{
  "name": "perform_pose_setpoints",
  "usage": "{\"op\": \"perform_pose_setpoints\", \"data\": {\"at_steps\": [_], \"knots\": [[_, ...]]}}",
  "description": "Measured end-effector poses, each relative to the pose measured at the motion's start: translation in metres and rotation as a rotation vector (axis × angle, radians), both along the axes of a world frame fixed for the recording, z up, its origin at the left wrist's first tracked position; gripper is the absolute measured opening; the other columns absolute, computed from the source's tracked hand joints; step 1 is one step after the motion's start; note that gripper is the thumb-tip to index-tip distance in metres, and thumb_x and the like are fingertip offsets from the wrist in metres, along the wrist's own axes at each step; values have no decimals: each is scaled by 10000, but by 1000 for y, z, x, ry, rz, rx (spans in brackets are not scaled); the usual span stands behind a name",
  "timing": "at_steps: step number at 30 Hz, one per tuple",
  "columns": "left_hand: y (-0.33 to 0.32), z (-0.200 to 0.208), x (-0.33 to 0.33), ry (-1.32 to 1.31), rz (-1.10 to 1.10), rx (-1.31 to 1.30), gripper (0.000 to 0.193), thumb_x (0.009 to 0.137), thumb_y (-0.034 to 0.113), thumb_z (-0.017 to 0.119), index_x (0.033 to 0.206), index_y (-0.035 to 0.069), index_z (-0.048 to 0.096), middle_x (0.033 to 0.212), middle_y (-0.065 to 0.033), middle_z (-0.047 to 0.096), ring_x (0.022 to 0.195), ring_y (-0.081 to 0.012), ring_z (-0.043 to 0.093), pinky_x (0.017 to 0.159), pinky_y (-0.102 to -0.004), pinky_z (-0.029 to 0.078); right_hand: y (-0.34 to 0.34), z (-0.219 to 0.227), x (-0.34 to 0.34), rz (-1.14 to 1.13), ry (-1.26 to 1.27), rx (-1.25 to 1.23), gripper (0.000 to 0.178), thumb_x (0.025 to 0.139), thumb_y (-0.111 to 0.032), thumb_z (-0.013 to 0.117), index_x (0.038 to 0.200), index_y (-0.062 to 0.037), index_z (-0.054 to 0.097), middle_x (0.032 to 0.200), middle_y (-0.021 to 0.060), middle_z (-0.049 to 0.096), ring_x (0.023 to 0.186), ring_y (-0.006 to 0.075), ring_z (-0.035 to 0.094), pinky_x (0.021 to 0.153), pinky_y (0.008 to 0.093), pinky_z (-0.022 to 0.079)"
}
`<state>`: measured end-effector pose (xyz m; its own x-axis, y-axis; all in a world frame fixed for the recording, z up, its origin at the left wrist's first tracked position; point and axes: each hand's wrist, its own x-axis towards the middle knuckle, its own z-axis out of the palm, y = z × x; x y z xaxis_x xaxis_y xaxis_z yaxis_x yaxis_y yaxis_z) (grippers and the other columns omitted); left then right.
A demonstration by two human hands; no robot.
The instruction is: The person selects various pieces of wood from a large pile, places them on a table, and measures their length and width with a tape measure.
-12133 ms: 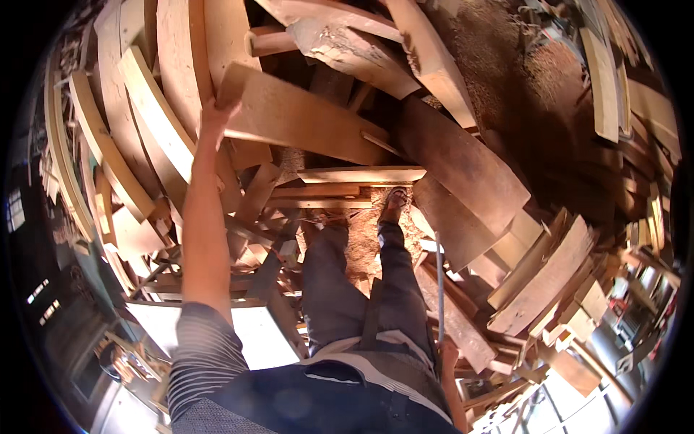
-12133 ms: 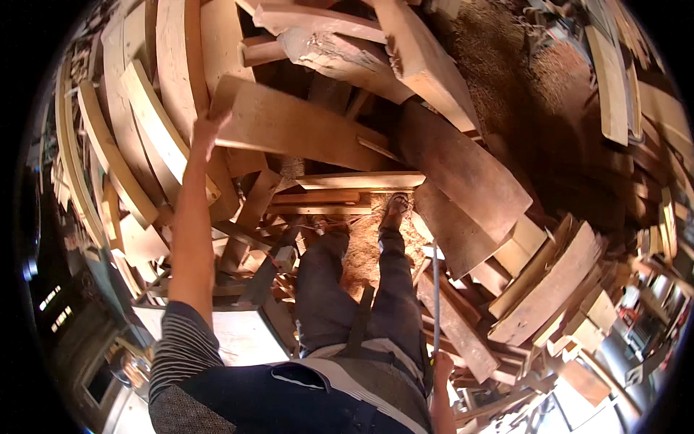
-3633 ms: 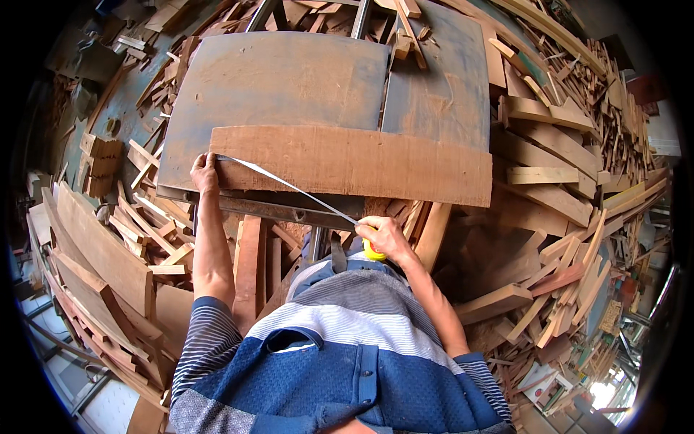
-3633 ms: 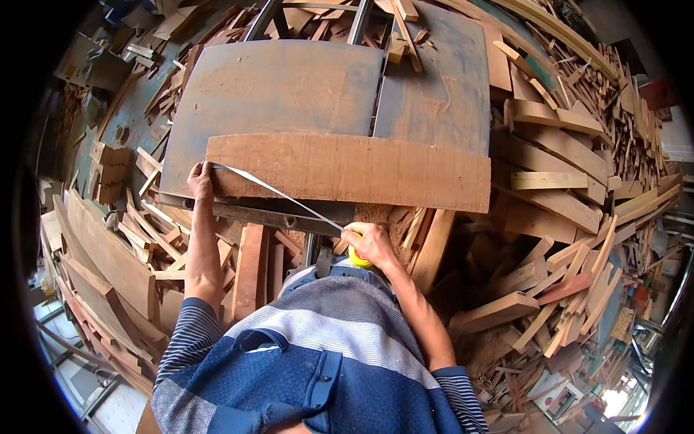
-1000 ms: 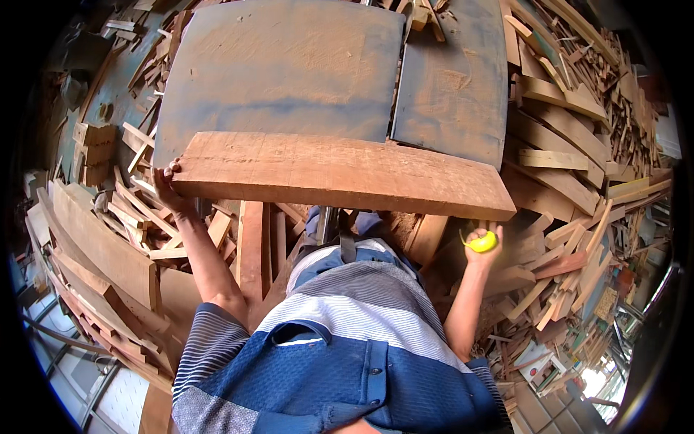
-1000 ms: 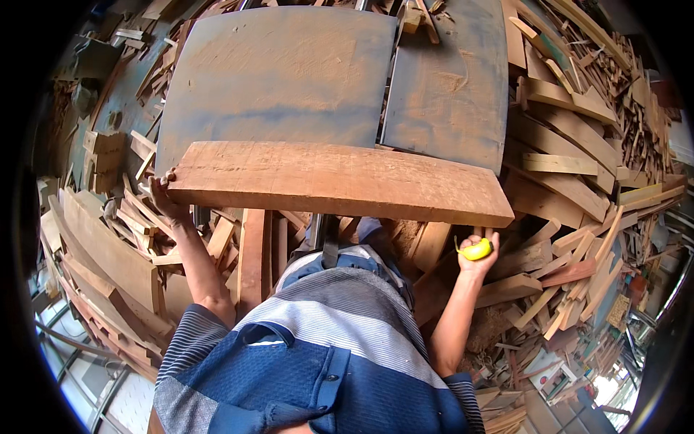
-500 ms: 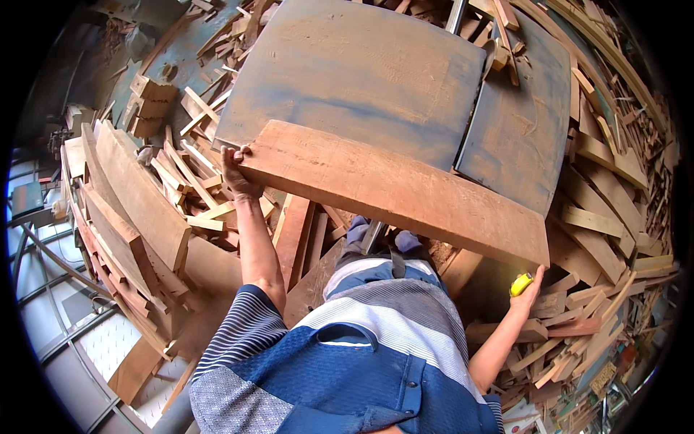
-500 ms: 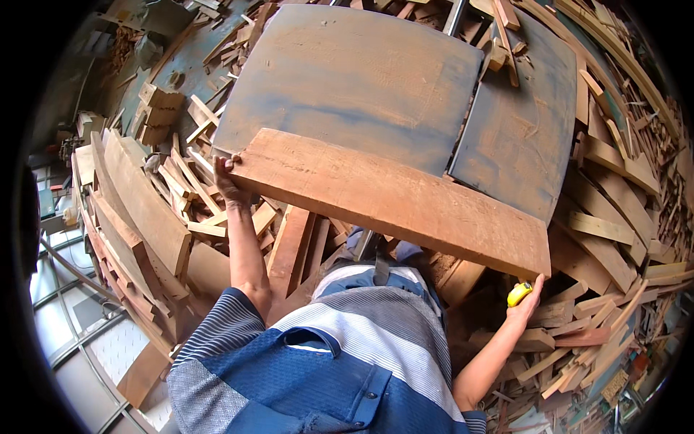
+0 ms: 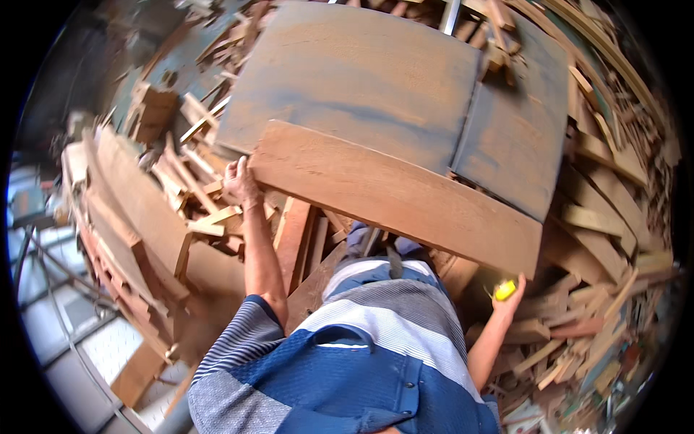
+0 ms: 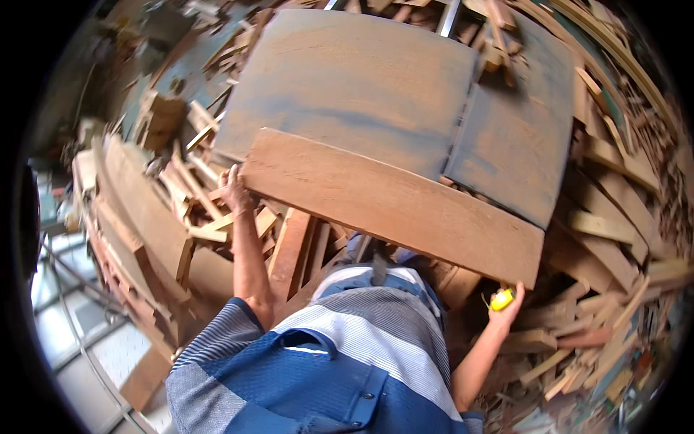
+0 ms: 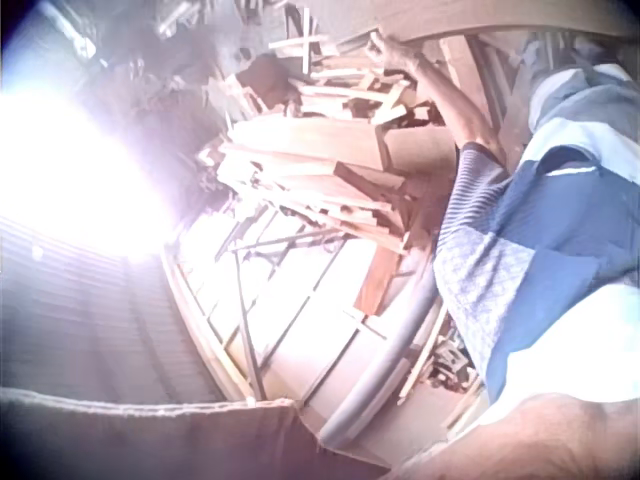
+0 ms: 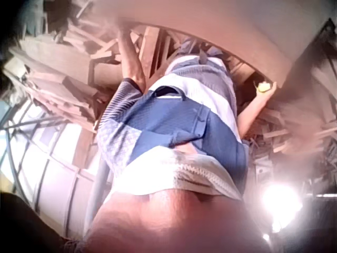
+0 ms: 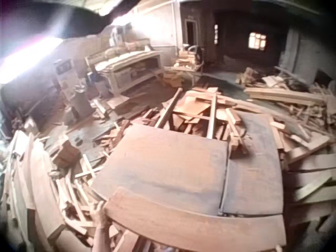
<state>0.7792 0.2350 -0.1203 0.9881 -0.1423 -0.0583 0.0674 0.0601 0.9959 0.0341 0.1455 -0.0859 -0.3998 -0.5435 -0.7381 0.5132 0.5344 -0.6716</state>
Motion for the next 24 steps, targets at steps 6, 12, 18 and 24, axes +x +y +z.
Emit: {"op": "perform_pose_setpoints", "data": {"at_steps": [6, 12, 18, 24], "knots": [[3, -12, -11, 51, -212, 116, 183, 976, 212, 664, 893, 66, 592, 822, 27, 533, 764, -95, 476, 699, -251, 441, -17, -3, 4, 10, -11, -1, 371, 815, -493, 786, 910, -185, 604, 690, 9, 624, 566, 185, 639, 435, 352, 503], [-13, 9, -24, -3, -177, 316, 334, 994, 304, 654, 1099, -8, 594, 1002, -59, 627, 866, -142, 564, 779, -297, 498, -12, -10, 10, -84, -51, -31, 423, 827, -522, 782, 916, -180, 550, 693, 13, 590, 559, 189, 633, 416, 351, 496], [-7, 6, -13, 79, -197, 298, 511, 985, 321, 669, 1303, -59, 545, 1147, -126, 654, 948, -187, 615, 833, -320, 527, -12, -16, 15, -79, -32, -88, 396, 836, -502, 767, 1001, -189, 589, 751, 3, 596, 591, 172, 621, 466, 333, 500], [-7, 2, -10, 72, -208, 322, 495, 986, 286, 665, 1308, -68, 536, 1133, -143, 661, 920, -211, 645, 810, -330, 552, -13, -35, 3, -112, -26, -82, 446, 796, -562, 771, 949, -184, 592, 732, 13, 614, 583, 184, 621, 445, 340, 499]]}}
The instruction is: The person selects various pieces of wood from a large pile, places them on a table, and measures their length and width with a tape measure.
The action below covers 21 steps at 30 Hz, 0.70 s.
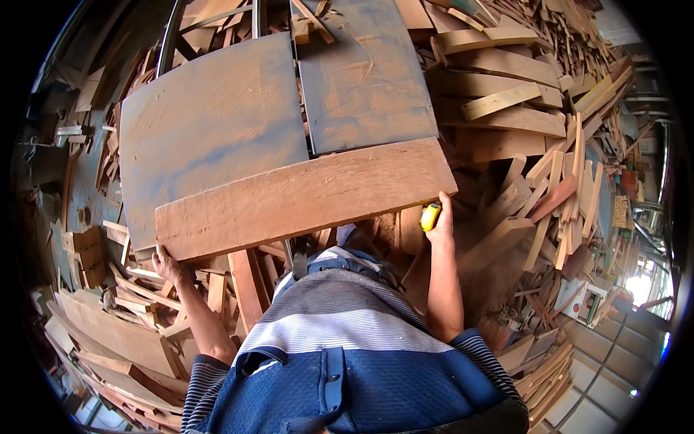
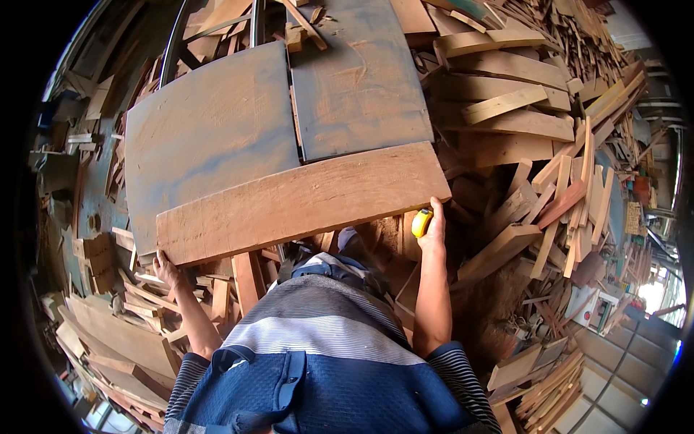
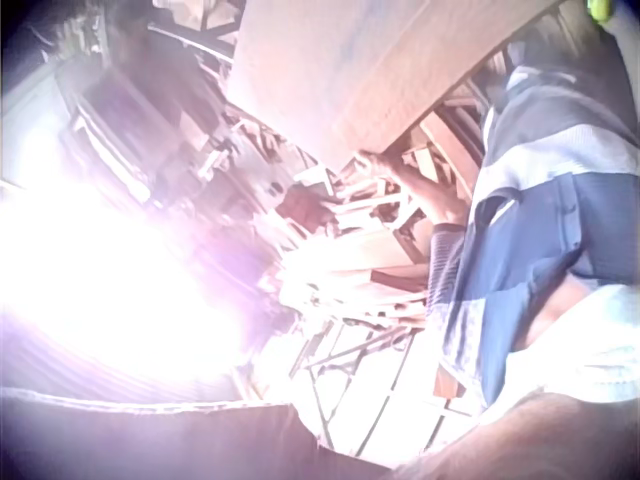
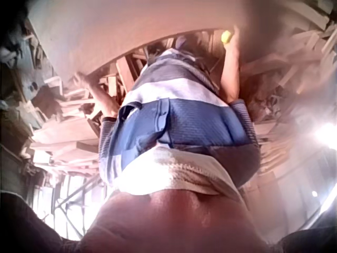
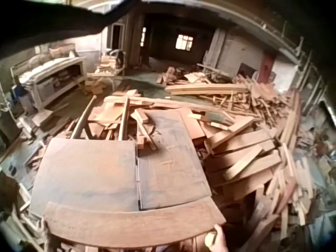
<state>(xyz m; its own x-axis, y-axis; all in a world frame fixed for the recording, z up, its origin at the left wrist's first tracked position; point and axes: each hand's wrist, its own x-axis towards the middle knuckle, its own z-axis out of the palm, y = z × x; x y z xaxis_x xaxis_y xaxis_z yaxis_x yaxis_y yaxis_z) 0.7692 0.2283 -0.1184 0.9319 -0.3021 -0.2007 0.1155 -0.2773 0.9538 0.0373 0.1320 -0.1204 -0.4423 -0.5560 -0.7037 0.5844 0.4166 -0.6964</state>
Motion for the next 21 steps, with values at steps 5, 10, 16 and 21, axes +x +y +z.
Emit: {"op": "perform_pose_setpoints", "data": {"at_steps": [5, 10, 16, 21], "knots": [[2, -10, 5, 9, 15, -58, 456, 986, 273, 679, 1269, -65, 561, 1100, -111, 662, 901, -184, 624, 793, -301, 539, -3, 3, 6, 11, -36, -15, 430, 808, -569, 754, 902, -183, 590, 690, 14, 605, 571, 179, 619, 448, 344, 500], [5, -17, 14, -73, -38, -30, 382, 992, 274, 684, 1183, -49, 612, 1036, -65, 657, 882, -139, 589, 781, -283, 516, 1, 8, 6, -3, -113, -37, 341, 857, -458, 758, 982, -180, 605, 801, -15, 619, 617, 151, 624, 527, 322, 542], [7, -16, 12, -150, -54, 14, 341, 989, 318, 669, 1023, -21, 649, 920, -56, 655, 817, -144, 559, 751, -304, 493, -1, 29, 21, 29, -71, 23, 413, 810, -558, 765, 880, -194, 585, 696, -14, 600, 577, 169, 630, 464, 351, 509], [3, -10, 4, -168, 20, 31, 346, 978, 343, 660, 1016, 0, 648, 907, -63, 649, 802, -157, 552, 743, -320, 481, -3, 34, 22, 54, -58, 3, 436, 813, -571, 753, 929, -185, 589, 707, -11, 604, 579, 174, 627, 452, 345, 491]]}}
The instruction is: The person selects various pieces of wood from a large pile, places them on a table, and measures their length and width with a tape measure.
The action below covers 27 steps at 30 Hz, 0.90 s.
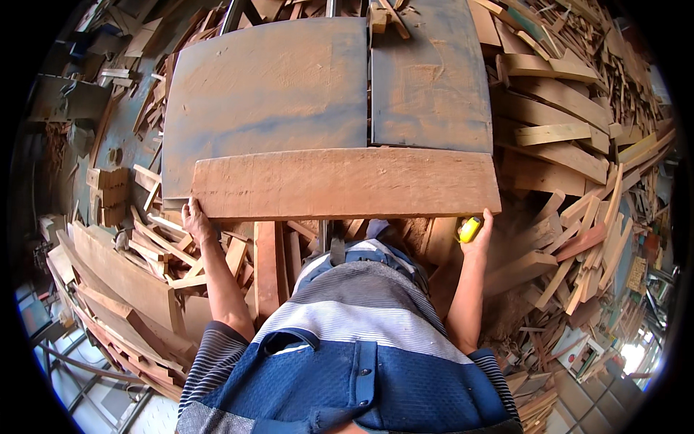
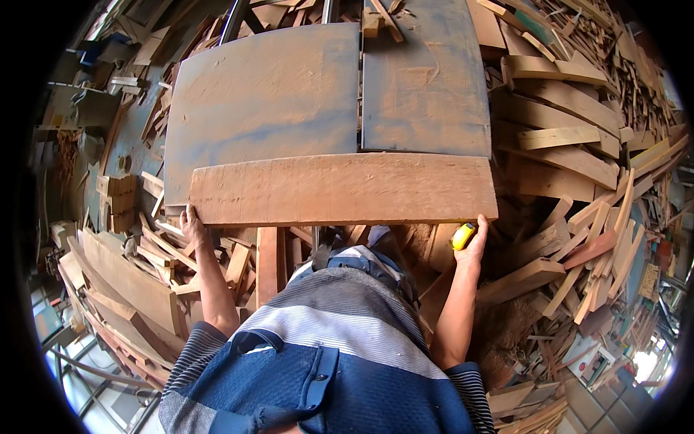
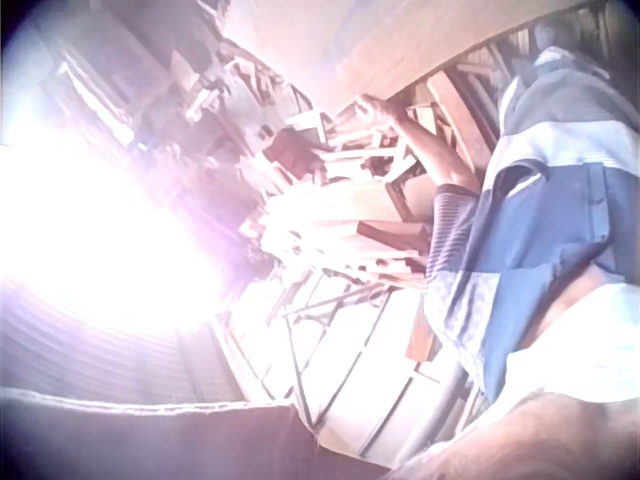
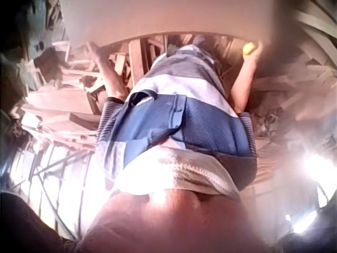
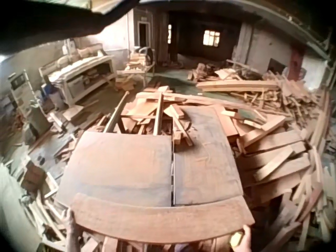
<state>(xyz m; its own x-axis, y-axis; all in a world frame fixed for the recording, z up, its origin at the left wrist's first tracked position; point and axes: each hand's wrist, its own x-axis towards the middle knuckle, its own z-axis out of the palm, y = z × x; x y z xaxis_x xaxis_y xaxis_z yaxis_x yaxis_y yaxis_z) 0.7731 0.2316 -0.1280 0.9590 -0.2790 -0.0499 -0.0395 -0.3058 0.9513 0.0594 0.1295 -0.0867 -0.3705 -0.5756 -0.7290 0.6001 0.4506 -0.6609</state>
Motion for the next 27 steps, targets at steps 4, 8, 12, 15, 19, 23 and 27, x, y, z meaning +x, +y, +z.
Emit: {"op": "perform_pose_setpoints", "data": {"at_steps": [4, 8, 12, 15, 19, 23, 27], "knots": [[0, 2, -1, 18, -49, -48, 261, 988, 292, 649, 946, 35, 630, 847, -7, 590, 773, -122, 506, 719, -285, 456, -1, 2, 2, 11, 13, 5, 434, 823, -576, 735, 945, -182, 597, 709, 1, 611, 576, 181, 626, 442, 333, 475], [-4, -4, 0, 50, -27, -158, 216, 983, 227, 677, 955, 18, 627, 868, 3, 599, 784, -101, 511, 717, -255, 447, -1, 5, 4, 9, 16, 18, 422, 835, -568, 721, 931, -177, 594, 706, 9, 623, 570, 186, 635, 435, 324, 477], [9, -21, 20, 75, -35, -187, 205, 981, 213, 691, 967, 17, 635, 865, 11, 609, 773, -85, 525, 693, -241, 456, -3, 9, 9, 36, 22, 10, 415, 856, -558, 697, 923, -161, 597, 711, 20, 635, 563, 195, 645, 424, 323, 481], [7, -25, 16, 81, -46, -199, 209, 978, 215, 700, 966, 16, 639, 867, 15, 615, 766, -79, 533, 682, -237, 462, -1, 11, 8, 58, 41, -1, 433, 859, -568, 689, 918, -149, 598, 713, 26, 638, 561, 197, 648, 422, 328, 483], [1, -17, 8, 30, -22, -160, 216, 979, 219, 703, 969, 13, 642, 858, 19, 616, 760, -74, 524, 682, -227, 452, -1, 11, 7, 53, 43, 21, 442, 860, -573, 684, 922, -144, 599, 711, 27, 640, 555, 198, 648, 423, 325, 485], [0, -7, 2, 41, -48, -161, 199, 985, 212, 693, 922, 34, 628, 828, 31, 589, 745, -66, 499, 668, -224, 432, -1, 10, 7, 70, 37, -5, 464, 854, -592, 679, 931, -142, 596, 698, 25, 630, 554, 193, 644, 424, 323, 484], [-4, 5, -10, 72, -48, -182, 202, 995, 201, 676, 866, 63, 604, 799, 46, 552, 725, -62, 476, 653, -227, 417, -1, 8, 6, 74, 37, 7, 500, 832, -624, 686, 926, -143, 585, 694, 23, 605, 551, 192, 627, 427, 329, 478]]}}
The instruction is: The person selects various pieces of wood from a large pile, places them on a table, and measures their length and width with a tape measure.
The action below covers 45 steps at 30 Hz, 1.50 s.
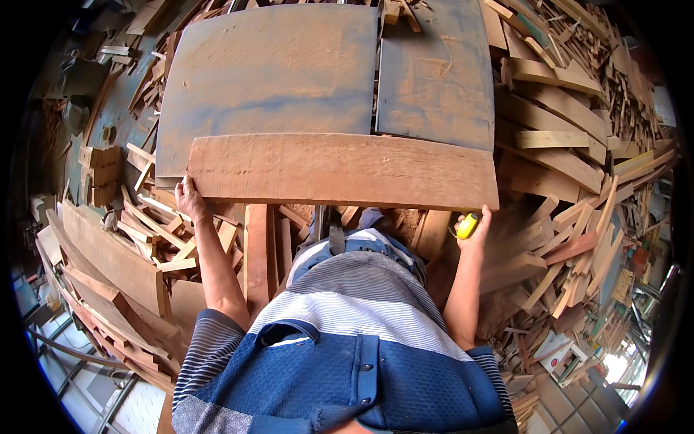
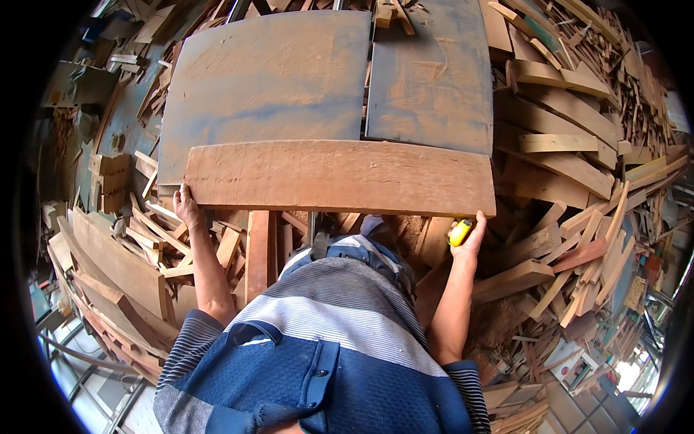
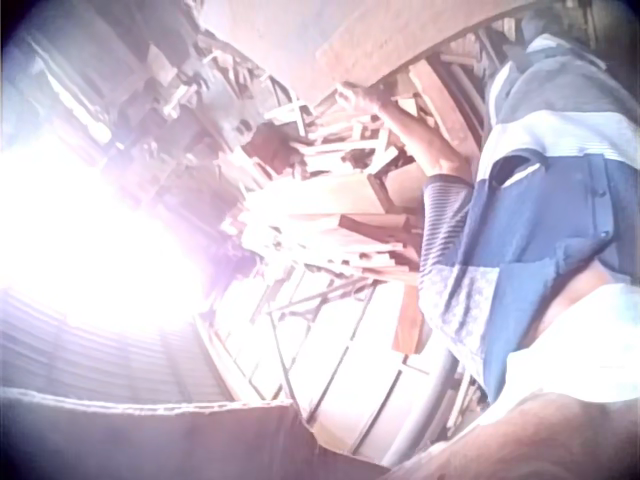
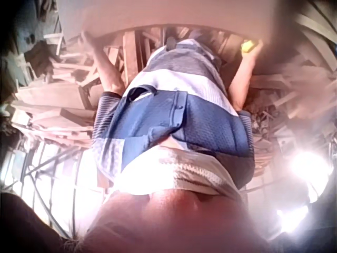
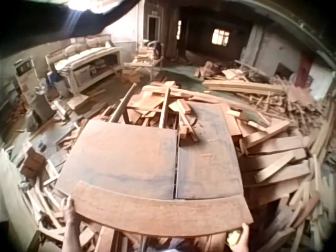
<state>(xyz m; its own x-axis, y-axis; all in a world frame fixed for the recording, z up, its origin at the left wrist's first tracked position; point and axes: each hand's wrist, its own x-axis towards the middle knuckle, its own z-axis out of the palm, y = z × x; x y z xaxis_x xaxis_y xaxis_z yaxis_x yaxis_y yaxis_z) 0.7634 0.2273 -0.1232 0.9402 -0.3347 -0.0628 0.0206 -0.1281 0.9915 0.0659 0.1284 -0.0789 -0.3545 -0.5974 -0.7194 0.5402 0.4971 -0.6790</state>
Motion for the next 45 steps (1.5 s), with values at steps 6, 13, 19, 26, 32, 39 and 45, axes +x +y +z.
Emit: {"op": "perform_pose_setpoints", "data": {"at_steps": [6, 13, 19, 26, 32, 39, 45], "knots": [[-4, 10, -6, 27, 20, -2, 229, 1004, 213, 663, 840, 72, 587, 793, 44, 548, 722, -66, 473, 655, -234, 421, 1, -2, 0, -16, 0, 24, 550, 804, -654, 702, 935, -139, 562, 691, 30, 589, 556, 195, 625, 434, 334, 480], [-1, 4, 0, 46, 4, -19, 241, 1005, 232, 660, 837, 76, 586, 790, 41, 544, 724, -74, 472, 660, -238, 423, 1, -5, -3, -24, -17, 37, 577, 791, -662, 713, 971, -141, 544, 697, 25, 573, 572, 200, 624, 449, 338, 481], [2, -2, 6, 4, 13, 13, 235, 1001, 238, 667, 856, 70, 591, 799, 38, 553, 727, -76, 475, 662, -240, 424, 0, -3, 1, -34, 10, 28, 566, 797, -652, 715, 991, -149, 542, 715, 21, 572, 580, 197, 623, 447, 342, 479], [-2, 1, 0, 53, 30, -23, 230, 998, 252, 668, 895, 55, 607, 825, 26, 571, 744, -90, 491, 669, -255, 434, 1, -5, -1, -37, 7, 24, 544, 811, -637, 711, 1004, -157, 544, 741, 20, 577, 592, 198, 624, 448, 345, 482], [10, 2, 13, -145, -86, 211, 346, 1004, 325, 651, 908, -7, 652, 798, -15, 618, 728, -117, 520, 686, -283, 458, -1, -4, 2, -54, -4, 20, 508, 809, -592, 747, 1007, -168, 551, 753, 16, 578, 594, 196, 624, 447, 345, 484], [14, 21, 36, -248, -289, 519, 413, 970, 364, 697, 1015, -46, 724, 835, -46, 700, 752, -117, 579, 717, -295, 485, -10, -12, 2, -95, 104, -23, 375, 819, -373, 831, 1019, -146, 608, 785, 6, 574, 601, 167, 601, 493, 316, 513], [-28, 60, 28, -289, -376, 537, 412, 926, 381, 717, 769, 11, 625, 710, -13, 625, 658, -103, 513, 603, -284, 423, -68, 23, 9, -113, 265, 12, 380, 795, -343, 855, 973, -79, 648, 774, 39, 622, 622, 176, 628, 555, 332, 544]]}}
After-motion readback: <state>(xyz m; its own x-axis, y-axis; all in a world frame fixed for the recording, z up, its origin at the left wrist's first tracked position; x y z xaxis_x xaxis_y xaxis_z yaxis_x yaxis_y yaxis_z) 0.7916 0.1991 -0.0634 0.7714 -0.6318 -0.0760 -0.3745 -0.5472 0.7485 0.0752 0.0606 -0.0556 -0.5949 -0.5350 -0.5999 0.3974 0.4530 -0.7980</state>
